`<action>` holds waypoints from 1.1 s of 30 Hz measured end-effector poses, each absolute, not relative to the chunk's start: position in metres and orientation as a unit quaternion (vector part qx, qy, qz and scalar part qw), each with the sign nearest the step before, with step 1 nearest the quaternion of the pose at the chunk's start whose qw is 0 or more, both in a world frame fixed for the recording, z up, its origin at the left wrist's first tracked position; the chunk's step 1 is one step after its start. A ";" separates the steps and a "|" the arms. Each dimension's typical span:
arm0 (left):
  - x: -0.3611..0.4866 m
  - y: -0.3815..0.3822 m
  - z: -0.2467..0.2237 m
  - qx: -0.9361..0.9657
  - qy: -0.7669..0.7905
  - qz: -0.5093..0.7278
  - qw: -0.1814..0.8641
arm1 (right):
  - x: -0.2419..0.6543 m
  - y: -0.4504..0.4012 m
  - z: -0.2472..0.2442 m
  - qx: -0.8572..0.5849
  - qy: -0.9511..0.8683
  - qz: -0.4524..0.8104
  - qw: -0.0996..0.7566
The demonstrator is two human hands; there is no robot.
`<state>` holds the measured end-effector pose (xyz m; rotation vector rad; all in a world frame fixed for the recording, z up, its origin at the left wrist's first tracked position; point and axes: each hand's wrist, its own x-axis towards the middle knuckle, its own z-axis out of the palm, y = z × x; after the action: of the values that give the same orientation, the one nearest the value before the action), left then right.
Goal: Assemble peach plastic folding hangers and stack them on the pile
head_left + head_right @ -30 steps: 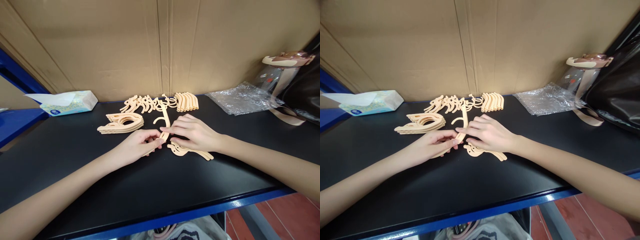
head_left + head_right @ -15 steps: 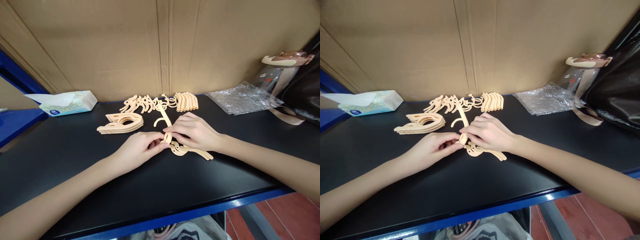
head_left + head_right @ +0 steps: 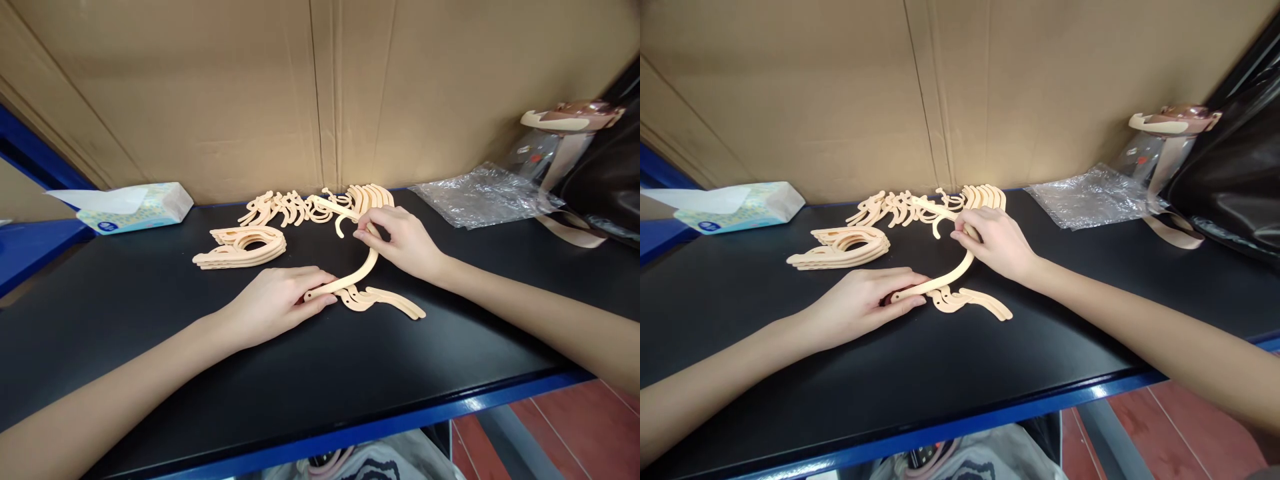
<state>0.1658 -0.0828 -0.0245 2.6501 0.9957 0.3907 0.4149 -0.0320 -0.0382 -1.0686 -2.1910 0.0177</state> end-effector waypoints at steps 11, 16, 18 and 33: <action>0.161 -0.072 -0.032 0.908 0.374 0.174 0.074 | 0.412 -0.031 -0.041 -0.438 -0.851 0.006 0.291; 0.163 -0.072 -0.034 0.898 0.391 0.189 0.070 | 0.412 -0.032 -0.042 -0.441 -0.858 -0.009 0.262; 0.162 -0.072 -0.034 0.896 0.395 0.190 0.070 | 0.412 -0.032 -0.043 -0.442 -0.862 -0.014 0.249; 0.160 -0.070 -0.036 0.900 0.388 0.187 0.074 | 0.413 -0.032 -0.043 -0.438 -0.876 -0.059 0.196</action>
<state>0.1604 -0.0702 -0.0357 2.6997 1.1638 0.5604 0.4131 -0.0322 -0.0428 -1.2268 -2.4531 -0.1664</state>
